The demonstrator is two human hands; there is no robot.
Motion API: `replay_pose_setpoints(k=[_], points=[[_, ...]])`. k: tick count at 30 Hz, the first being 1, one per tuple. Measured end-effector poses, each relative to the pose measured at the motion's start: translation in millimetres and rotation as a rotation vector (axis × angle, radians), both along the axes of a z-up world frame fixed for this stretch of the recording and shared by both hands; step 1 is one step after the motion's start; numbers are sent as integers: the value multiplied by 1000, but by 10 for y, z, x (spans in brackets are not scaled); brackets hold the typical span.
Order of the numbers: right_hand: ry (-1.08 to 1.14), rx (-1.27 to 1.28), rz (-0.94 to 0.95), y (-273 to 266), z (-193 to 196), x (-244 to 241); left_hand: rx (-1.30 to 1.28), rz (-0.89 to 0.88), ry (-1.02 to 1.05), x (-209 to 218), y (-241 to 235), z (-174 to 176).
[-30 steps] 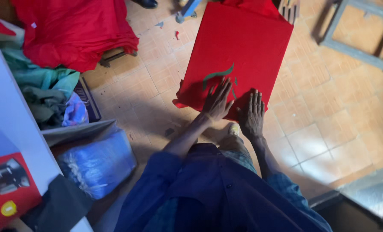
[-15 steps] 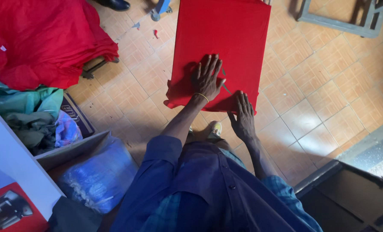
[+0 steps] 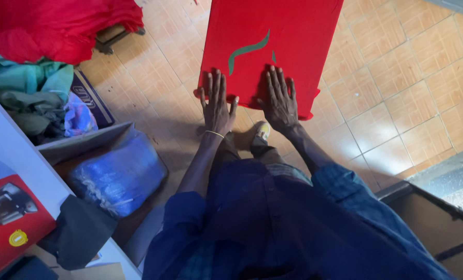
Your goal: The person repeatedly picks up red t-shirts from a table, folds them by hand, and hands them to another person. The shirts feature a printed logo. The process is repeated for multiple shirts throughout the clip.
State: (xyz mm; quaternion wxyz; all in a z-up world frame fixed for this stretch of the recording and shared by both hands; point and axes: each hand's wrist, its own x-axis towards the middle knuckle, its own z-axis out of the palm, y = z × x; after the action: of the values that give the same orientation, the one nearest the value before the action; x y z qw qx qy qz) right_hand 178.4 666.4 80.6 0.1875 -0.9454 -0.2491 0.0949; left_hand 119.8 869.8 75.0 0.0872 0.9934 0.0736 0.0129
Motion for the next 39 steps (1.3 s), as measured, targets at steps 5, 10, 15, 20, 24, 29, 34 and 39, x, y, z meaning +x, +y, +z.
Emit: replay_pose_setpoints(k=[5,10,15,20,24,29,34,39], points=[[24,-45,-67,-98,209,-17,-46,5,-126,187,32,-89],[-1,-37,-145,-94,52,-101,-31,-138,-104,638,83,-85],[4,-42,-277,31,-104,-154,73,-230,19,742,224,48],[-77,2,-308,130,-80,-239,65,-283,50,610,475,82],[-109,-20,-312,110,-132,-259,35,-289,31,486,627,-7],[-153,-55,-305,-135,-157,-201,-21,-263,-85,369,826,-55],[-90,-63,-424,-293,-100,-214,-136,-180,-148,216,902,-189],[-27,-66,-462,-383,-142,-214,-254,-137,-293,198,823,-225]])
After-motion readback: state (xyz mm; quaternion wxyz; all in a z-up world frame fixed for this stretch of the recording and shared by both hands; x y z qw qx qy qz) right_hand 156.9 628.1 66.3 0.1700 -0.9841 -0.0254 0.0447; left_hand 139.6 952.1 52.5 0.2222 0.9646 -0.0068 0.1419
